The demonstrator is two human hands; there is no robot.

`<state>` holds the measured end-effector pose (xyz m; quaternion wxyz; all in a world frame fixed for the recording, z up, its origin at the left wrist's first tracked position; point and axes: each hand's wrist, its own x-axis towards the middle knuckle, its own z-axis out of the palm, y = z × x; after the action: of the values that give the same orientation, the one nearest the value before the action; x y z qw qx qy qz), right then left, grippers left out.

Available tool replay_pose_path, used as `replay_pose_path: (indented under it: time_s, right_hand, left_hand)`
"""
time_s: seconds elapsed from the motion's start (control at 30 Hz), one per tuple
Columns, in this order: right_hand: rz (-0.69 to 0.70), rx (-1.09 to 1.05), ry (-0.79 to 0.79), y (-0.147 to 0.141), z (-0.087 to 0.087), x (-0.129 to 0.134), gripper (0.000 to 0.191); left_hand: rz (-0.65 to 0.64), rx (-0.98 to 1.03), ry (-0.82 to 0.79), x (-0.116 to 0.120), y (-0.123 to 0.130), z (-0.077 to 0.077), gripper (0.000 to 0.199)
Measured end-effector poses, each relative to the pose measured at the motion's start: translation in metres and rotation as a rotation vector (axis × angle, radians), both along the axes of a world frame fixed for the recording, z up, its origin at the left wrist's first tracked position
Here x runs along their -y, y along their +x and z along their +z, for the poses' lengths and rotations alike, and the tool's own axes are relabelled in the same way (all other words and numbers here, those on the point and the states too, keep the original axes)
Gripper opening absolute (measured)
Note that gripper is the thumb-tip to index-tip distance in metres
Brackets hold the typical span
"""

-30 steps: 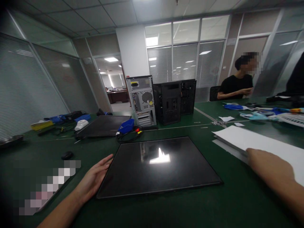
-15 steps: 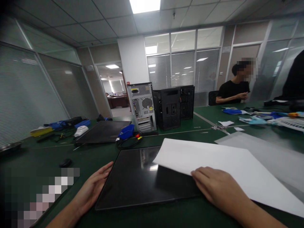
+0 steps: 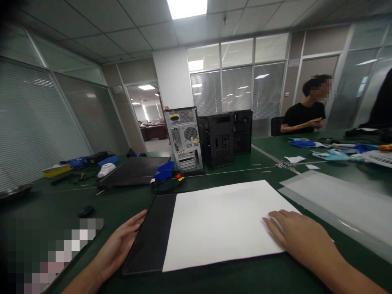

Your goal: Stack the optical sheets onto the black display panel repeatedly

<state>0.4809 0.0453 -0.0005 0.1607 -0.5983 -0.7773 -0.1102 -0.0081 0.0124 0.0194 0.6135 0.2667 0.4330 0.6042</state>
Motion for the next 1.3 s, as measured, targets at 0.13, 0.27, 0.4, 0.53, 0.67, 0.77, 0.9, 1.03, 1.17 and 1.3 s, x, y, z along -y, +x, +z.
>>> replay_pose_path:
  time_s: [0.13, 0.27, 0.4, 0.53, 0.67, 0.77, 0.9, 1.03, 1.17, 1.3]
  right_hand:
    - [0.085, -0.04, -0.058, -0.008, 0.003, 0.005, 0.044]
    - [0.329, -0.012, -0.087, -0.029, 0.007, 0.012, 0.035]
    - [0.462, -0.017, -0.098, -0.036, 0.006, 0.014, 0.035]
    - [0.473, -0.074, -0.149, -0.033, 0.005, 0.013, 0.035]
    - [0.462, -0.096, -0.192, -0.033, 0.004, 0.012, 0.037]
    - [0.444, -0.08, -0.205, -0.035, 0.003, 0.013, 0.038]
    - [0.455, -0.083, -0.206, -0.035, 0.001, 0.013, 0.039]
    - [0.469, -0.104, -0.206, -0.032, 0.001, 0.013, 0.04]
    - [0.505, -0.07, -0.229, -0.026, 0.003, 0.011, 0.043]
    - [0.44, -0.052, -0.121, -0.009, 0.005, -0.001, 0.042]
  left_hand:
    - [-0.012, -0.018, 0.009, 0.0, -0.001, -0.003, 0.062]
    - [-0.023, -0.08, 0.018, 0.0, -0.001, -0.006, 0.065]
    - [0.013, -0.135, -0.01, -0.002, 0.0, -0.009, 0.064]
    - [0.032, -0.155, -0.016, -0.002, 0.001, -0.009, 0.058]
    - [0.029, -0.183, -0.029, -0.001, 0.003, -0.006, 0.057]
    - [0.036, -0.183, -0.05, -0.002, 0.004, -0.005, 0.059]
    - [0.049, -0.194, -0.038, -0.003, 0.003, -0.007, 0.061]
    - [0.059, -0.206, -0.037, -0.005, 0.003, -0.01, 0.059]
    - [0.066, -0.211, -0.055, -0.005, 0.003, -0.011, 0.057]
    - [0.05, -0.236, -0.055, -0.006, 0.002, -0.012, 0.058]
